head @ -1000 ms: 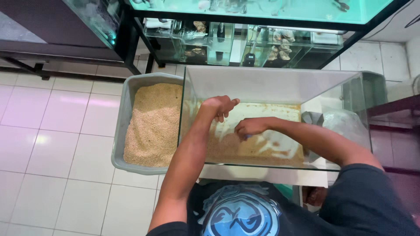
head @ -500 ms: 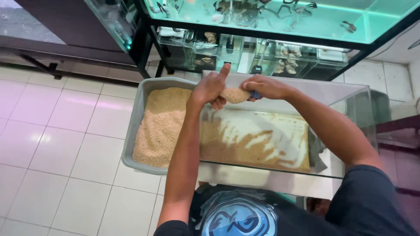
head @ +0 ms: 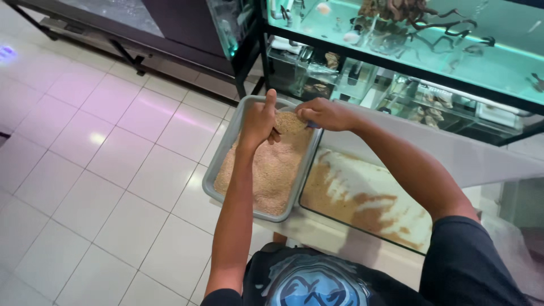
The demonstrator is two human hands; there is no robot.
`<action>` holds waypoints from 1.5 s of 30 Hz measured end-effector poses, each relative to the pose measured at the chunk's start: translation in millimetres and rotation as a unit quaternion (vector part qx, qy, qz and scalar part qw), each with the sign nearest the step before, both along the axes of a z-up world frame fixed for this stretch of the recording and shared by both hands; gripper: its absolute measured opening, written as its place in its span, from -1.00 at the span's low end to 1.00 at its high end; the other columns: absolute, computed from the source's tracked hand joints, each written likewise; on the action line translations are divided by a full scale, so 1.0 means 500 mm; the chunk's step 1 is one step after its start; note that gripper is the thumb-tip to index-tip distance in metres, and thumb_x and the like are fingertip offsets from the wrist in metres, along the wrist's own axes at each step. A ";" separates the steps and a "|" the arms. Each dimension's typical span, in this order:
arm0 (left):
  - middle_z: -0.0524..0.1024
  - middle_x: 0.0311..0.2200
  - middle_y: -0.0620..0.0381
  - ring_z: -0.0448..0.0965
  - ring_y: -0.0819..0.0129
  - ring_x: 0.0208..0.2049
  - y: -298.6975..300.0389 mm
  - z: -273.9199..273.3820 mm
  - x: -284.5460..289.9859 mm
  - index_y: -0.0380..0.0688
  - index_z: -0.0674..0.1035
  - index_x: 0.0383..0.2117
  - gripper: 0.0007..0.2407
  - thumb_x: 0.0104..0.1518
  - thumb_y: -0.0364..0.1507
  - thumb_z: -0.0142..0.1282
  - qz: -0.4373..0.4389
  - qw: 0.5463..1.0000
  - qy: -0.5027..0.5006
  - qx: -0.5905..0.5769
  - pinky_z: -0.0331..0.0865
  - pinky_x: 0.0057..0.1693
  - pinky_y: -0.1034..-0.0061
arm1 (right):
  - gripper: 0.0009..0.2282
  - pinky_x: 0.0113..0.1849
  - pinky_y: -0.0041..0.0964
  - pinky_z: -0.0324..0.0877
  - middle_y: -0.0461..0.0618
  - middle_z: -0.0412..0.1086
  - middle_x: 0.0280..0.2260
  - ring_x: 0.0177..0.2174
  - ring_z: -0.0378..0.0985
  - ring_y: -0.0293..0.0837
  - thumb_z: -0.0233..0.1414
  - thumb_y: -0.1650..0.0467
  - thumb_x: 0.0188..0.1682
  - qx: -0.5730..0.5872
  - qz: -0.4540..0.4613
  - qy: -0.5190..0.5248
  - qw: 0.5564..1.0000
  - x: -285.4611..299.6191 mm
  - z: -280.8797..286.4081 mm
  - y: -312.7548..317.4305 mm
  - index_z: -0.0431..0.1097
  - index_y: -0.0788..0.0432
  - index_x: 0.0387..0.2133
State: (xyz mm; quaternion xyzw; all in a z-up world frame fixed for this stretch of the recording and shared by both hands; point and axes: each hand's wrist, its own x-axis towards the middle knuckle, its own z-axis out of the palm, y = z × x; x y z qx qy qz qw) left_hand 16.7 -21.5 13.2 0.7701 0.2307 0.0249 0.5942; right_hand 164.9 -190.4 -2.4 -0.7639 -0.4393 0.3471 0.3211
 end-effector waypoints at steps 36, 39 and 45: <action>0.50 0.10 -0.29 0.37 -0.29 0.23 0.139 -0.103 -0.013 -0.15 0.55 0.14 -0.45 0.34 -0.01 -0.31 -0.052 0.992 -0.073 0.093 0.13 0.33 -0.11 | -0.47 -0.20 -0.25 0.40 -0.06 0.38 -0.31 -0.22 0.41 -0.05 0.22 0.10 -0.22 0.105 0.107 -0.708 0.690 -0.038 -0.125 0.113 0.38 0.00 0.01; 0.49 0.09 -0.35 0.37 -0.32 0.22 0.141 -0.104 -0.008 -0.18 0.54 0.14 -0.44 0.35 0.00 -0.35 -0.053 0.987 -0.099 0.113 0.13 0.34 -0.13 | -0.51 -0.15 -0.25 0.40 -0.06 0.36 -0.29 -0.18 0.41 -0.05 0.28 0.17 -0.26 0.116 0.101 -0.733 0.662 -0.045 -0.114 0.111 0.40 -0.04 -0.02; 0.50 0.03 -0.38 0.40 -0.36 0.18 0.113 -0.073 -0.007 -0.25 0.52 0.13 -0.53 0.40 -0.14 -0.32 -0.057 0.975 -0.182 0.112 0.16 0.32 -0.11 | -0.62 -0.11 -0.24 0.42 -0.02 0.34 -0.29 -0.16 0.42 -0.03 0.07 0.13 0.07 0.169 0.037 -0.730 0.661 -0.048 -0.093 0.091 0.42 0.08 0.04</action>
